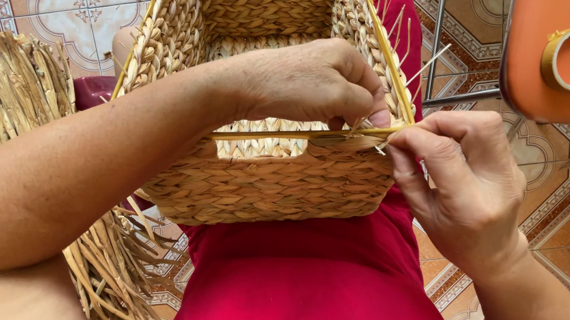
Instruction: The person weaves a rectangular basket using dried palm strips, interlacing them through the vertical frame and securing the rim. They trim excess material with scissors and adjust the weave to maintain even tension.
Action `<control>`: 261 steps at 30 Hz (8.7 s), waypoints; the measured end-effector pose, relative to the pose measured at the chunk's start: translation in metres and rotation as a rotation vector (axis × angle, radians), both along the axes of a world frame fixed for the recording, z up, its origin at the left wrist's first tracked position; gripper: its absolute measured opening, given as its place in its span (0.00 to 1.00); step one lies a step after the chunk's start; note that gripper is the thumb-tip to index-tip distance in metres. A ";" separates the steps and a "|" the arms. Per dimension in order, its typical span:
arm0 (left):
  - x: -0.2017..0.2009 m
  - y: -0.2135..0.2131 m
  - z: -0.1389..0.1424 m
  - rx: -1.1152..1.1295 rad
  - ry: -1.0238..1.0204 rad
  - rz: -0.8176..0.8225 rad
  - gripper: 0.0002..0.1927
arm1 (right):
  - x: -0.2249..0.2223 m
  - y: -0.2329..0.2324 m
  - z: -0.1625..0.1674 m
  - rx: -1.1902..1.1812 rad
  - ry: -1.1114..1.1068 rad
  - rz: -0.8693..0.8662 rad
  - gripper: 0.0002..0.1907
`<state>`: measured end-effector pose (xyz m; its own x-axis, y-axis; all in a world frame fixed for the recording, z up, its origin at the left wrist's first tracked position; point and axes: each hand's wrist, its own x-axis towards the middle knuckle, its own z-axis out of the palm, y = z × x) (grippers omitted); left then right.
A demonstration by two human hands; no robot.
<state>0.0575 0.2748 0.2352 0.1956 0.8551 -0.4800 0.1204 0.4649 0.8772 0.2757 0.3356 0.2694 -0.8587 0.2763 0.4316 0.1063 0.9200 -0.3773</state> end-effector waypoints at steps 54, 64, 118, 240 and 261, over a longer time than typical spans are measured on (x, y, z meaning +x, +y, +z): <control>-0.005 -0.008 -0.011 0.072 -0.107 -0.099 0.13 | 0.009 0.012 -0.018 -0.205 0.083 0.033 0.10; 0.003 -0.008 -0.023 0.089 -0.225 -0.084 0.12 | -0.007 0.003 0.013 0.124 -0.065 0.119 0.11; 0.017 -0.039 0.025 0.398 0.739 0.109 0.18 | 0.022 0.033 -0.046 -0.418 0.145 -0.029 0.07; -0.040 -0.008 -0.009 0.296 0.636 -0.160 0.08 | -0.035 0.044 -0.032 -0.522 0.015 0.101 0.11; -0.001 -0.036 0.036 0.367 0.673 0.112 0.16 | -0.035 0.044 -0.052 -1.122 -0.038 0.114 0.06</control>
<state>0.0569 0.2384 0.2716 -0.1347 0.9799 -0.1473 0.6512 0.1996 0.7322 0.2410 0.3797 0.2173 -0.9109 0.4109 -0.0385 0.0726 0.0675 -0.9951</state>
